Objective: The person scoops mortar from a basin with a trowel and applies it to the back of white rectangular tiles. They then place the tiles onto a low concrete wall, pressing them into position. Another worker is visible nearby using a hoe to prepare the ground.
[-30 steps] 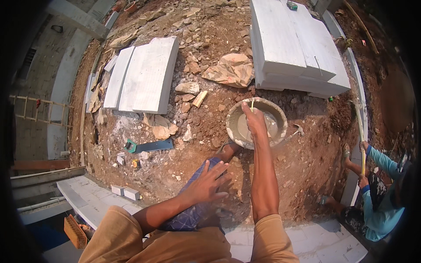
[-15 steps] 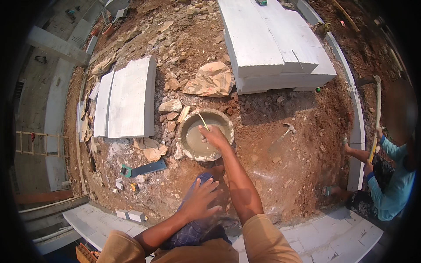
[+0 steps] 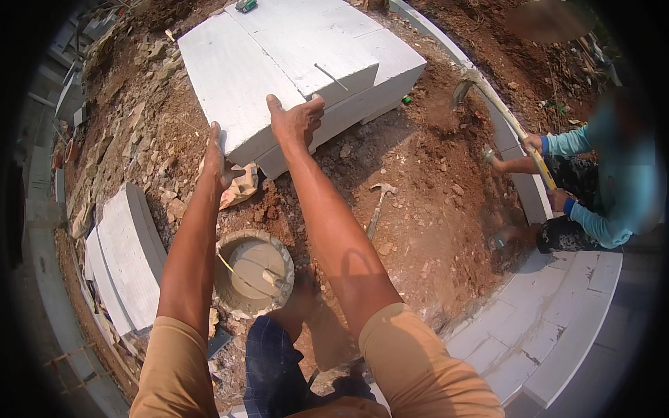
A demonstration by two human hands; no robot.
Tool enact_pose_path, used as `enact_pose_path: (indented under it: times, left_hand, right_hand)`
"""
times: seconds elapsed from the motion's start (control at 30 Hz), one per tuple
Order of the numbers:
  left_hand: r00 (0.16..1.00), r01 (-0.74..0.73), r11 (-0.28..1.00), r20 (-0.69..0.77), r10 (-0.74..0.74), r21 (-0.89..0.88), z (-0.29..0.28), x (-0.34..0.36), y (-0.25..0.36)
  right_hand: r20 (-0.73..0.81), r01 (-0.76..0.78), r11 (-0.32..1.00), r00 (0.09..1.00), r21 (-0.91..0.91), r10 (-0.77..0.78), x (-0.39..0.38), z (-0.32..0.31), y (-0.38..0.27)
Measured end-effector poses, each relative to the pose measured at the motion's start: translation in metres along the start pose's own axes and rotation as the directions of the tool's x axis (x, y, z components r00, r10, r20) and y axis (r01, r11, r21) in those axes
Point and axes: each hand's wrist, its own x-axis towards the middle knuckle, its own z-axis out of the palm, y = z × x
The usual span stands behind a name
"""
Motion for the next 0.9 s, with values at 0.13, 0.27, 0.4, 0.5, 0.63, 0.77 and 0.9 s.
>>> enact_pose_path:
  times: [0.13,0.27,0.4,0.5,0.63,0.77,0.9]
  left_hand:
    - [0.996,-0.033,0.999,0.089,0.032,0.006,0.013,0.008,-0.003]
    - [1.0,-0.025,1.0,0.02,0.025,0.018,-0.015,0.03,-0.017]
    - [0.999,0.005,1.0,-0.035,-0.006,-0.016,0.013,-0.032,-0.037]
    - [1.0,0.012,1.0,0.018,-0.012,0.002,0.031,-0.087,-0.072]
    - [0.999,0.034,0.999,0.002,-0.034,-0.032,0.028,-0.173,-0.129]
    - [0.997,0.067,0.996,0.031,-0.065,-0.051,0.025,-0.257,-0.19]
    - [0.994,0.1,0.994,-0.029,-0.102,-0.051,0.033,-0.323,-0.234]
  right_hand:
    - [0.089,-0.195,0.958,0.98,0.212,0.179,0.013,-0.001,0.021]
    - [0.18,-0.23,0.935,0.966,0.268,0.186,0.005,-0.008,0.017]
    - [0.205,-0.178,0.941,0.971,0.288,0.121,-0.011,-0.043,0.042]
    - [0.223,-0.094,0.975,0.974,0.2,0.048,-0.032,-0.081,0.082]
    - [0.526,-0.144,0.983,0.848,0.113,0.064,-0.072,-0.158,0.129]
    - [0.653,-0.184,0.982,0.741,-0.029,0.158,-0.071,-0.227,0.156]
    - [0.85,-0.372,0.918,0.52,0.136,0.085,-0.115,-0.256,0.163]
